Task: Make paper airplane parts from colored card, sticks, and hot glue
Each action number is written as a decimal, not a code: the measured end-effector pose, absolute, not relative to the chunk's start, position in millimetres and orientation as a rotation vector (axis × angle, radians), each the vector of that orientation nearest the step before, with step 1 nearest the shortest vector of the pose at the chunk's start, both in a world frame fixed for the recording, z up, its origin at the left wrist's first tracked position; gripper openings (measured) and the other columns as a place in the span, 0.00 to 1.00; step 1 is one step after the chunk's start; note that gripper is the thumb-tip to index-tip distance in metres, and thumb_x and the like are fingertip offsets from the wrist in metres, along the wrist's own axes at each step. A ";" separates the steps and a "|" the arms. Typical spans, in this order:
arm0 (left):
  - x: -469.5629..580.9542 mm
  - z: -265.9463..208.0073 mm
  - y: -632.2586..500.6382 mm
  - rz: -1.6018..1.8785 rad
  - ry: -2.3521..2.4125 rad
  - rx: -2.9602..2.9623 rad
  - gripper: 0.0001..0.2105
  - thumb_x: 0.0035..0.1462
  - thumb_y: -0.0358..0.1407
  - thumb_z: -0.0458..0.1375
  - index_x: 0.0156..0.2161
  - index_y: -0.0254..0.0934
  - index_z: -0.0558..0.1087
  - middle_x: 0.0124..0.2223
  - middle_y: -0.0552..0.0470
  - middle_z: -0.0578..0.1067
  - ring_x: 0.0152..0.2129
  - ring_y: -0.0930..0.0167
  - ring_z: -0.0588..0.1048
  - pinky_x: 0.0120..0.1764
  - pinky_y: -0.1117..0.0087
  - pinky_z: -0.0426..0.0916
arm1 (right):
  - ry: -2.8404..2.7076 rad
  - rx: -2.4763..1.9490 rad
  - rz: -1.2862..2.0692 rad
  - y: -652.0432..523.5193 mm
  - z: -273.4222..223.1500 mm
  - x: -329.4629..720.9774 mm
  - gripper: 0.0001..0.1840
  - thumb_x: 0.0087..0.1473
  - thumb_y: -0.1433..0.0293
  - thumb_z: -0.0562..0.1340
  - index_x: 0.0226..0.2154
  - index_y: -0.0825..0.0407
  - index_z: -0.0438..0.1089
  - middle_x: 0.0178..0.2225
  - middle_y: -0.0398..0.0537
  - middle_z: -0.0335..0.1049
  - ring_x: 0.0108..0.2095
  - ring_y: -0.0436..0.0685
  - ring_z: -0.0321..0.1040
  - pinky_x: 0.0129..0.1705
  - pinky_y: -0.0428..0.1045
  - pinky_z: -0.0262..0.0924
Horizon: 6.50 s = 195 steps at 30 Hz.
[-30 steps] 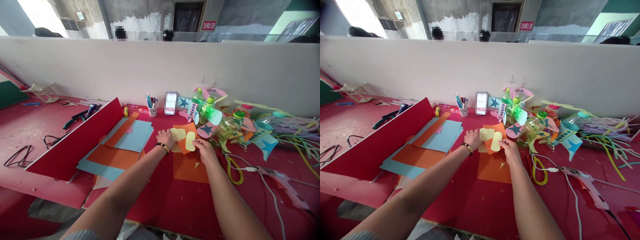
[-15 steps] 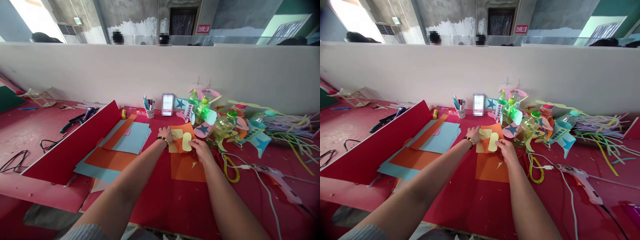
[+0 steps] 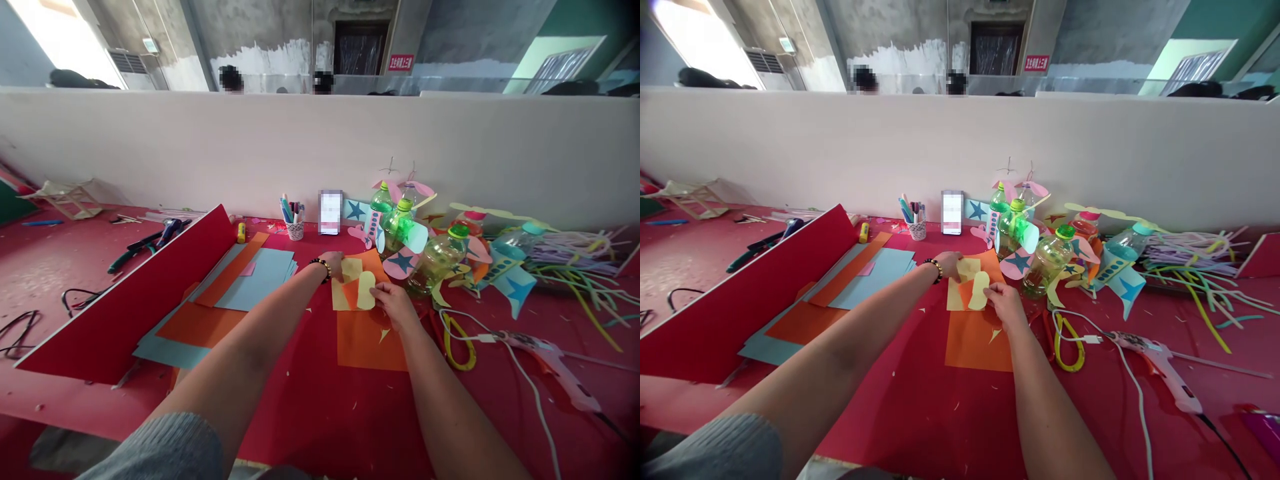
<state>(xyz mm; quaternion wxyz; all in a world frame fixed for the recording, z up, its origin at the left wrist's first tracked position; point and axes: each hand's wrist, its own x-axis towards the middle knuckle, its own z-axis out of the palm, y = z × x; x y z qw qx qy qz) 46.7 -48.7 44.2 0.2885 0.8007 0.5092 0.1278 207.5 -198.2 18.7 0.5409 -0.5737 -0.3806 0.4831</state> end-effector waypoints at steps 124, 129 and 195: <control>-31.6 49.4 -192.2 1.032 0.900 0.881 0.17 0.36 0.40 0.70 0.28 0.32 0.69 0.27 0.52 0.74 0.22 0.75 0.73 0.27 0.73 0.67 | -1.071 -1.291 1.265 -230.8 50.0 159.8 0.14 0.47 0.60 0.66 0.27 0.54 0.69 0.23 0.47 0.75 0.23 0.55 0.74 0.24 0.44 0.64; -39.9 51.3 -185.8 1.008 0.874 1.044 0.17 0.42 0.42 0.67 0.34 0.32 0.73 0.32 0.49 0.75 0.27 0.73 0.72 0.29 0.73 0.65 | -1.235 -1.312 1.404 -233.0 52.0 167.5 0.14 0.47 0.60 0.66 0.25 0.54 0.68 0.22 0.46 0.73 0.23 0.55 0.74 0.23 0.44 0.63; -26.1 44.6 -198.0 1.113 0.907 1.131 0.16 0.50 0.44 0.61 0.24 0.34 0.64 0.22 0.57 0.63 0.20 0.78 0.60 0.25 0.75 0.55 | -1.285 -1.322 1.248 -237.8 55.0 150.7 0.17 0.47 0.54 0.64 0.23 0.51 0.72 0.23 0.42 0.71 0.28 0.57 0.67 0.29 0.48 0.60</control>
